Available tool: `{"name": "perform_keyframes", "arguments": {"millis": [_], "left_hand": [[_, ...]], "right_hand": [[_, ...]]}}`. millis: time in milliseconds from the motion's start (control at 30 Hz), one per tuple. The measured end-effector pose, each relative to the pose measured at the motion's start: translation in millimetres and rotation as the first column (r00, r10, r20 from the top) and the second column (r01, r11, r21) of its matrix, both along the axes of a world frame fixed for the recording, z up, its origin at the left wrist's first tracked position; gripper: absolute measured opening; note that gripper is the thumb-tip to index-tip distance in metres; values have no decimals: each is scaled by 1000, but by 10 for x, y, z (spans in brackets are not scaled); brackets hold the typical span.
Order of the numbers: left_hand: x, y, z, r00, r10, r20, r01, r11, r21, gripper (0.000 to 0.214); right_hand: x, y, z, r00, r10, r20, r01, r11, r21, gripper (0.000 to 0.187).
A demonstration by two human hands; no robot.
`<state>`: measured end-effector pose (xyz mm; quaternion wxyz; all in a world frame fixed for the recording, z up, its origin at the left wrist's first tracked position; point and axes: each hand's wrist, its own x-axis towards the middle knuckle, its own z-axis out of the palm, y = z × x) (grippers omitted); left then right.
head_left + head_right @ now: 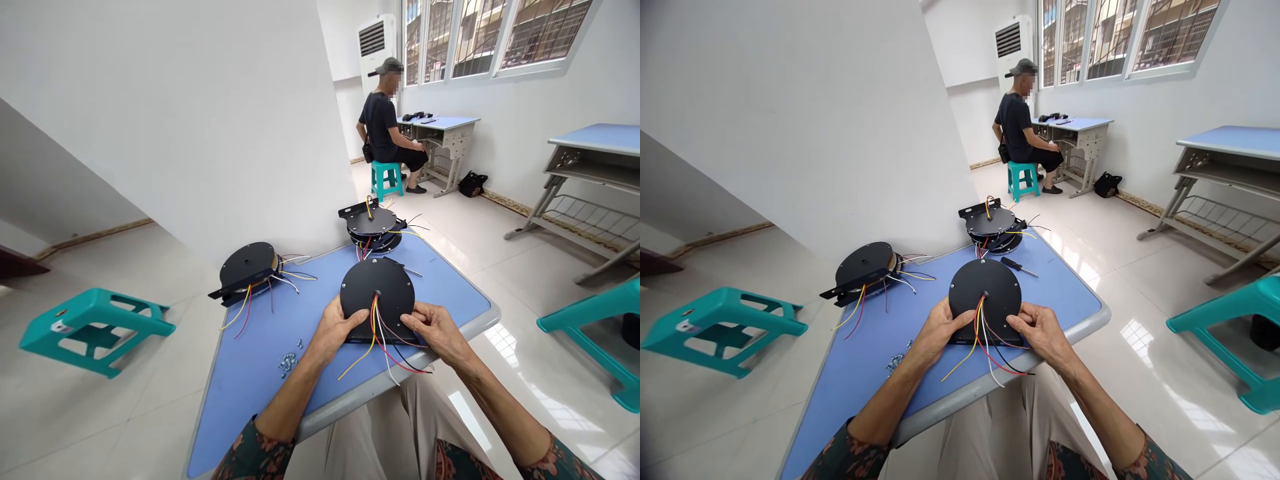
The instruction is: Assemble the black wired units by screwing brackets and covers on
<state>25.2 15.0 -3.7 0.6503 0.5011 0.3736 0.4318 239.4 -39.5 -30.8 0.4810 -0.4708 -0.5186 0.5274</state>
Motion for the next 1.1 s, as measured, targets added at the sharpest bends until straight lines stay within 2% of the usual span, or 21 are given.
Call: {"name": "perform_keyframes", "arguments": {"millis": [200, 367, 433, 533, 600, 633, 700, 767, 800, 833, 900, 1100], "left_hand": [[-85, 49, 29, 999, 35, -2, -35, 998, -60, 58], [-319, 236, 16, 974, 226, -6, -225, 966, -130, 49], [-407, 304, 12, 950, 313, -1, -310, 940, -145, 45], [-472, 346, 26, 924, 382, 15, -375, 913, -161, 40], [-464, 335, 44, 919, 393, 33, -383, 909, -162, 36], [-449, 324, 53, 918, 393, 44, -382, 911, -158, 35], [-412, 300, 61, 921, 385, 64, -372, 916, -152, 35], [-383, 288, 56, 924, 372, 83, -358, 922, -151, 38], [-376, 288, 50, 926, 366, 89, -350, 924, -154, 40], [-376, 292, 43, 928, 362, 94, -345, 925, -158, 43], [-396, 306, 37, 925, 364, 108, -345, 924, -164, 46], [-489, 342, 80, 893, 413, 179, -378, 904, -199, 44]], "right_hand": [[-42, -5, 72, 999, -43, -34, 43, 999, 0, 45], [17, -90, 88, 942, -258, -215, 270, 963, 25, 48], [76, -104, 76, 917, -325, -234, 340, 940, 27, 45], [174, 10, 94, 924, -363, -120, 372, 925, 72, 39], [216, 204, 135, 924, -374, 78, 355, 917, 183, 32], [225, 330, 162, 893, -389, 224, 327, 906, 270, 27], [211, 609, 218, 747, -424, 513, 219, 884, 412, 23], [163, 873, 264, 514, -375, 772, 30, 907, 420, 29], [132, 985, 277, 401, -344, 849, -45, 918, 393, 31], [101, 1077, 283, 338, -326, 883, -83, 924, 373, 31], [45, 1204, 271, 269, -307, 913, -118, 930, 348, 30], [-33, 1276, 150, 206, -305, 930, -105, 938, 331, 28]]}}
